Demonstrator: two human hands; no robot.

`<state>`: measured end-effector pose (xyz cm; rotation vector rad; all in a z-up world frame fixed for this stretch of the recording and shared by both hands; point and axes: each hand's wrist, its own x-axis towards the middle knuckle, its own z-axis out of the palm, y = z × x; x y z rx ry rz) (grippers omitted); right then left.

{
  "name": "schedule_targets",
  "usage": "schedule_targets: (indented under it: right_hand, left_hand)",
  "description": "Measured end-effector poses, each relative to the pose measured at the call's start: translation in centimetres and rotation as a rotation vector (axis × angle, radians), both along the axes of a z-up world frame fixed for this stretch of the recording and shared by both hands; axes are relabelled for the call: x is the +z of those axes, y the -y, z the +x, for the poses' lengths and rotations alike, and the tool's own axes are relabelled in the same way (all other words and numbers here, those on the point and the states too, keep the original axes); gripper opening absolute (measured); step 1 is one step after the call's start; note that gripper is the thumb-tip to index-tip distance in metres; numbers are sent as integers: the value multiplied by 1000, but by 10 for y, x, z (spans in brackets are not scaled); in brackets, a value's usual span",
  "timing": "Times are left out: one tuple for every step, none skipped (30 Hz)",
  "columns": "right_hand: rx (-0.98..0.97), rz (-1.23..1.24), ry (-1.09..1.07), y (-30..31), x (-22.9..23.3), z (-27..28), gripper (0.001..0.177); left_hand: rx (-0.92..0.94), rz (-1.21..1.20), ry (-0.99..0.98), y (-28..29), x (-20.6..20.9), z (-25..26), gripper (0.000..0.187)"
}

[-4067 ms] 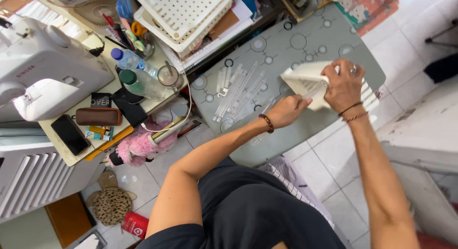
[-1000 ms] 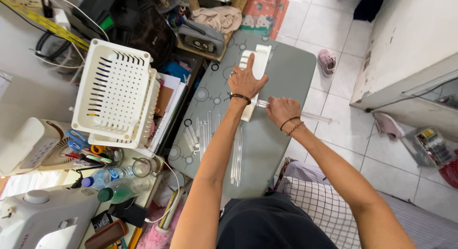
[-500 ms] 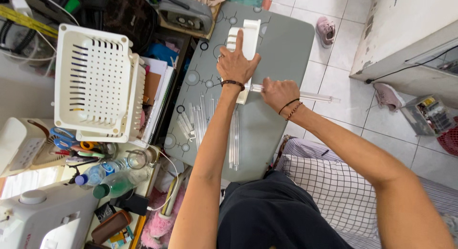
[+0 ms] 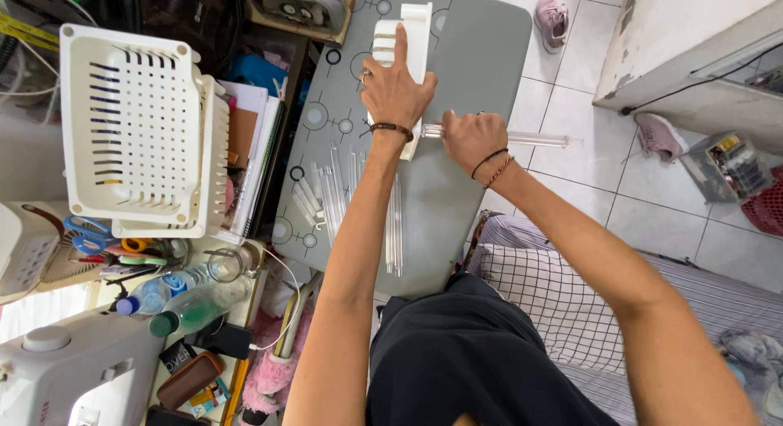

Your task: The person assembles clear plastic tubes by inserting them into a white plastic basket with slots. They repeatedly pick up tubes, align them, and place them into the basket, occasionally adjusting the basket's position on the table.

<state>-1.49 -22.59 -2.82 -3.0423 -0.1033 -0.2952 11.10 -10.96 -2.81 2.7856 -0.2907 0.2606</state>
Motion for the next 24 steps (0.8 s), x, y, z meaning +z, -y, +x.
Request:
schedule_targets:
  right_hand:
    - [36,50,-80,5,2,-1,27]
    - [73,101,-159,12,5,-4,28]
    - [108,145,-222,21,10,0,31]
    - [77,122,-265,31,15,1,36]
    - [49,100,-315,40,19,-4,41]
    - [21,78,-365,48,22,-8,46]
    - [-17,50,-337,55,24,-12,35]
    - [-55,22,-308,59,25,-15,26]
    - [-89,2,-294,55,22,-23,19]
    - [-104,16,-281,49,19,-30,20]
    - [-129,22,-251,48,20,-28,22]
    - [-154,27,-221,47,22,-25,24]
    - [-142,6,-209,44,23,-24,21]
    - [-130,-15,-197,43,25,-23,17]
    - [-96,-36,-191,41,26,-21,14]
    - [-48,2,-150,41,26,-19,13]
    - [10,44,-121,41,26,-22,13]
    - [66,87,-92,41,25,-25,13]
    - [60,110,-118,43,24,-26,14]
    - [53,133,-145,44,24,-28,15]
    - [42,149,-163,48,25,-28,16]
    - [16,118,-192,51,27,-29,15]
    - [-15,87,-219,52,28,-29,15]
    - [-45,57,-246,53,31,-28,14]
  left_hand:
    - [-35,-2,-24,-2,-1,-4,92]
    - [-35,20,14,-5,-2,-9,92]
    - [-36,37,69,-6,2,-6,93]
    - [-36,53,124,-7,5,-1,94]
    - [-23,26,60,-11,7,1,92]
    - [-9,-2,-4,-15,9,4,90]
    - [8,-29,-71,-16,11,6,88]
    - [2,-12,-41,-14,12,8,88]
    - [-2,13,-24,-18,9,5,87]
    - [-6,39,-7,-23,7,0,87]
    - [14,58,-19,-21,9,2,86]
    - [35,77,-32,-21,13,4,85]
    - [40,100,-43,-21,17,7,85]
    - [12,80,-58,-25,21,10,84]
    - [6,60,-79,-36,22,10,84]
    - [-1,41,-101,-42,22,11,83]
    - [-18,34,-69,-48,20,7,83]
    - [-35,28,-38,-52,17,4,84]
    - [-58,16,4,-54,15,6,84]
    - [-50,17,-60,-54,13,6,85]
    - [-45,11,-115,-49,13,8,85]
    - [-40,4,-170,-47,15,9,86]
    - [-72,-38,-146,-46,17,9,85]
    - [-104,-79,-122,-48,19,8,84]
